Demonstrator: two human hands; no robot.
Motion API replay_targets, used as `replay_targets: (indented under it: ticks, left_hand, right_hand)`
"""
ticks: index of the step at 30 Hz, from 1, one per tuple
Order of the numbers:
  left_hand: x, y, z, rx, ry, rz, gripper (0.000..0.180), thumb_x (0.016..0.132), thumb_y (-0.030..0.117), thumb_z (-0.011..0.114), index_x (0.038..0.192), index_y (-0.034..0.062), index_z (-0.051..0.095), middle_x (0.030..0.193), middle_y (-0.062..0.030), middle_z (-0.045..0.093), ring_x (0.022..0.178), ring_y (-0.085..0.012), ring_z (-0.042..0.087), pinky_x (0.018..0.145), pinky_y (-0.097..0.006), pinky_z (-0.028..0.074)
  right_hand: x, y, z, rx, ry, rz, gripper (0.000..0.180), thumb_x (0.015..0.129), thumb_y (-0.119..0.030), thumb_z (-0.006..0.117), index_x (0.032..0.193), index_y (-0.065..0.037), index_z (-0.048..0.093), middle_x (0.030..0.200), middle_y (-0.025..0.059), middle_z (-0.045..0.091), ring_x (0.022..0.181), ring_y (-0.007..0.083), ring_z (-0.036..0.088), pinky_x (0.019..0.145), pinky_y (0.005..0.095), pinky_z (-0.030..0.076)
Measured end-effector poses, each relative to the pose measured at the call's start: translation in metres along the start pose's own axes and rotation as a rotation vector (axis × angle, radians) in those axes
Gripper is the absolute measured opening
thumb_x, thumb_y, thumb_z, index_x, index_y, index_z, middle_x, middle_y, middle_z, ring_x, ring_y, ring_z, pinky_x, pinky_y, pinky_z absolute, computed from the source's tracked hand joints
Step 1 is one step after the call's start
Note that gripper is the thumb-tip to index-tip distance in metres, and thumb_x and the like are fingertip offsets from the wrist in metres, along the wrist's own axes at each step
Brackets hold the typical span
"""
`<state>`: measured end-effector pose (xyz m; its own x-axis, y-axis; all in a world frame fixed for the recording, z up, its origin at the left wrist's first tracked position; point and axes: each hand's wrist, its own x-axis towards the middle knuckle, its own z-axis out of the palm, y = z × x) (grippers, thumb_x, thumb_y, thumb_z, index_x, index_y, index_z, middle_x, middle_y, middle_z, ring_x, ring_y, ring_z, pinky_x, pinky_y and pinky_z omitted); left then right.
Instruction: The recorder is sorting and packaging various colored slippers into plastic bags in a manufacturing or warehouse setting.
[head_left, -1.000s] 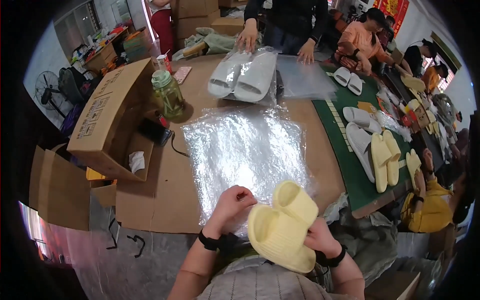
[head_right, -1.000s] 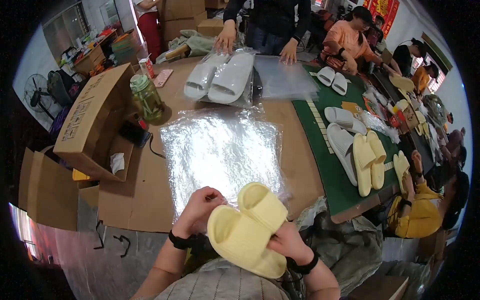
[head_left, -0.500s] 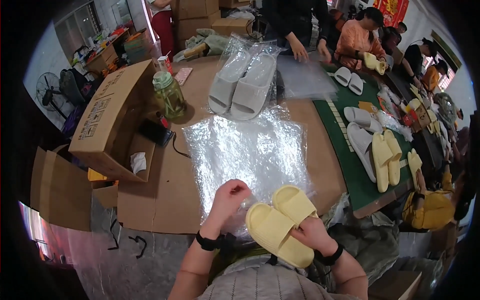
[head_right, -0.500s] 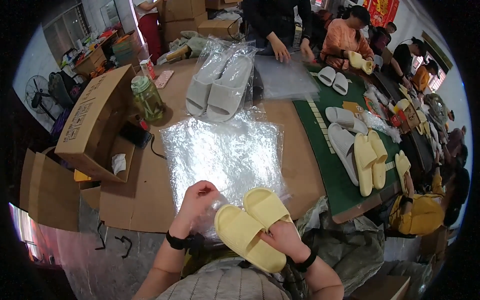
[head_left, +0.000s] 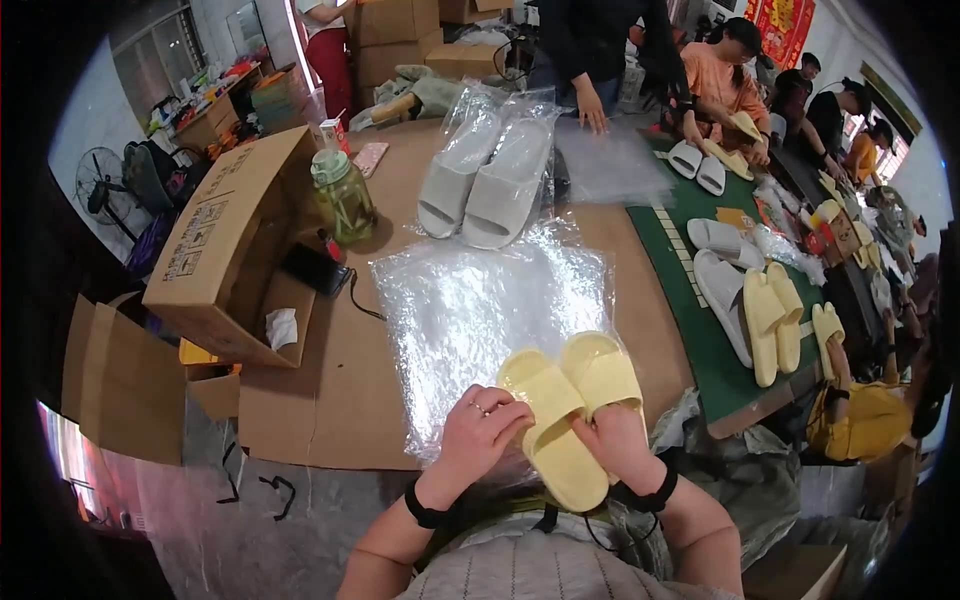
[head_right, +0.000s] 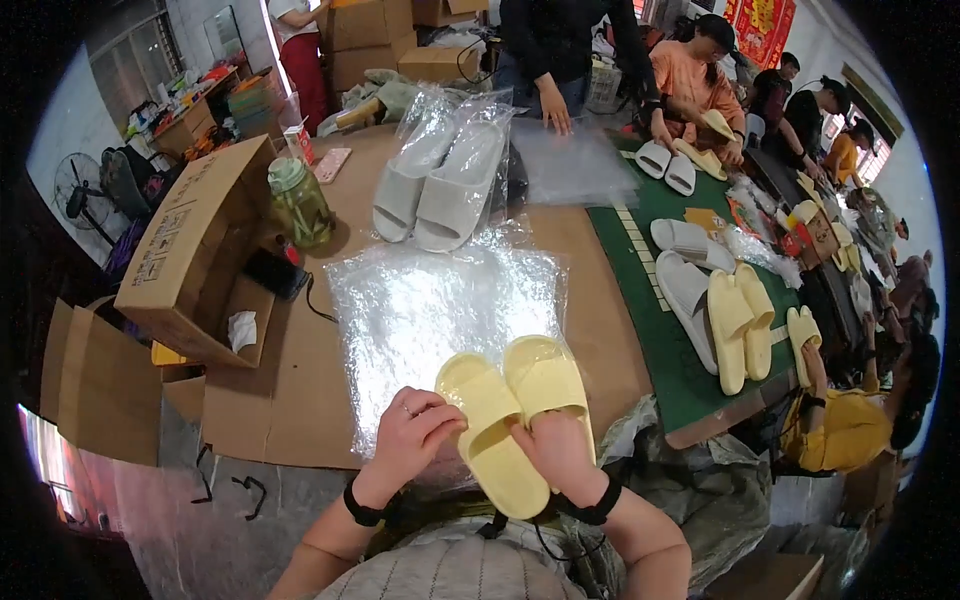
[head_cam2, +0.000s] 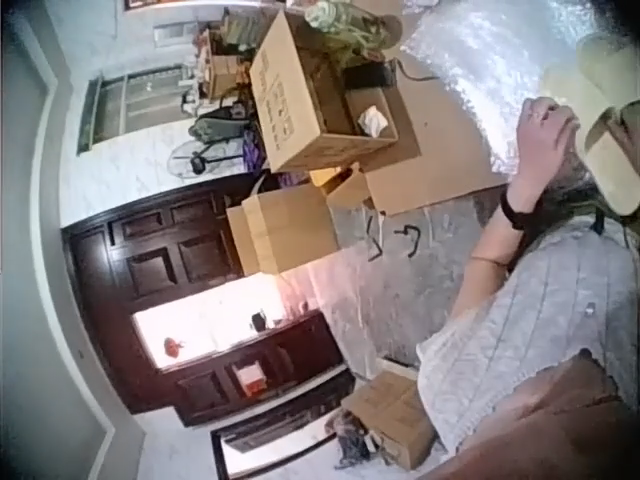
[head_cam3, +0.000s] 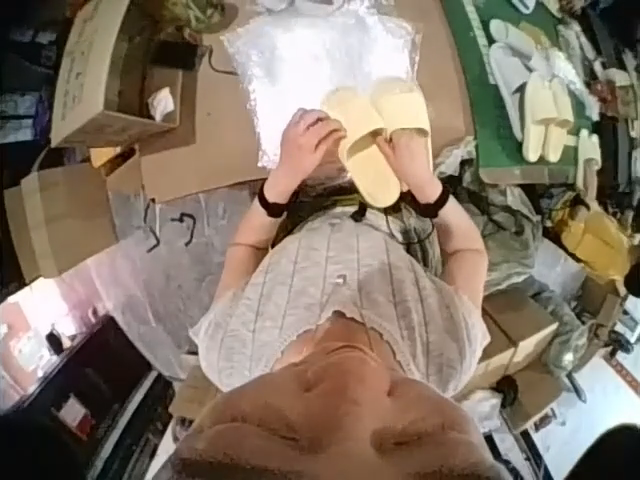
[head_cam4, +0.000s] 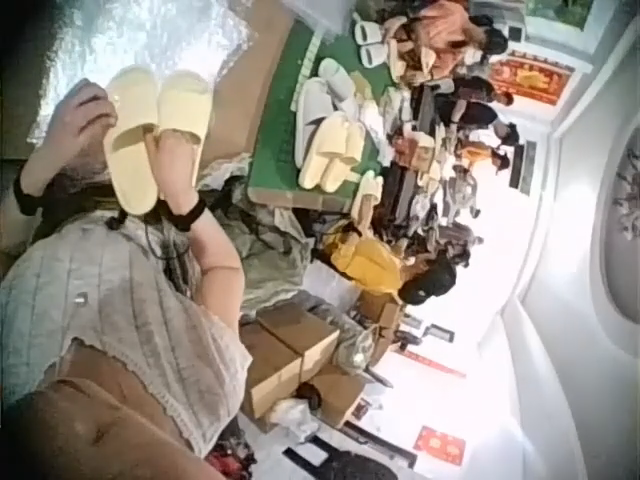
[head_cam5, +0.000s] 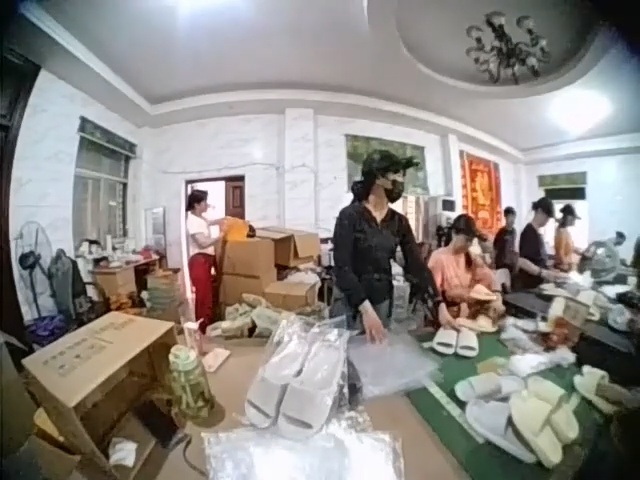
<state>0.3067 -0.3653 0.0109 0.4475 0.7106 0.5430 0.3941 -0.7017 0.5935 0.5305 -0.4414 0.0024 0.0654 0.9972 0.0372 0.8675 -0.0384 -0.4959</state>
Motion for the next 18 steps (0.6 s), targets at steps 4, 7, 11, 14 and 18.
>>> replay_targets:
  ticks: [4,7,11,14,18]
  left_hand:
    - [0.0,0.0,-0.006,-0.125,0.006,-0.111,0.013,0.076,0.011,0.079,0.088,0.0101,0.074,0.091,-0.0042,0.066,0.085,-0.0245,0.061,0.074,-0.035,0.051]
    - [-0.003,0.002,-0.006,-0.158,-0.029,-0.08,0.015,0.08,0.012,0.077,0.094,0.0096,0.073,0.098,-0.0048,0.068,0.088,-0.0261,0.063,0.077,-0.035,0.052]
    - [-0.001,0.013,-0.012,-0.172,-0.07,0.01,0.016,0.083,0.011,0.074,0.098,0.0082,0.07,0.107,-0.0038,0.07,0.087,-0.0249,0.062,0.077,-0.034,0.051]
    - [-0.001,0.021,-0.022,-0.264,-0.148,0.025,0.012,0.084,0.005,0.071,0.095,0.0058,0.068,0.108,-0.0048,0.072,0.083,-0.0207,0.061,0.076,-0.032,0.049]
    - [-0.015,0.021,-0.017,-0.606,-0.24,-0.176,0.009,0.087,0.001,0.066,0.095,0.004,0.065,0.108,-0.007,0.073,0.084,-0.0182,0.062,0.078,-0.031,0.049]
  right_hand:
    - [0.007,-0.008,0.009,0.03,-0.043,-0.142,0.042,0.089,-0.032,0.067,0.066,0.003,0.064,0.065,0.0217,0.062,0.06,0.0373,0.062,0.058,0.0465,0.05]
    - [0.022,-0.013,0.019,0.024,-0.071,-0.125,0.04,0.088,-0.031,0.068,0.068,0.003,0.065,0.067,0.0219,0.063,0.062,0.0376,0.062,0.059,0.0469,0.05]
    - [0.036,-0.012,0.038,0.086,-0.067,-0.271,0.037,0.086,-0.029,0.068,0.071,0.004,0.064,0.072,0.0239,0.064,0.07,0.0397,0.064,0.066,0.0478,0.051]
    - [0.054,-0.017,0.045,0.091,-0.086,-0.258,0.036,0.088,-0.028,0.068,0.071,0.004,0.064,0.072,0.0251,0.063,0.071,0.0406,0.063,0.068,0.0472,0.051]
    - [0.075,-0.042,0.04,0.136,-0.015,-0.136,0.043,0.096,-0.034,0.061,0.075,0.003,0.064,0.075,0.0257,0.063,0.069,0.0412,0.063,0.066,0.048,0.05]
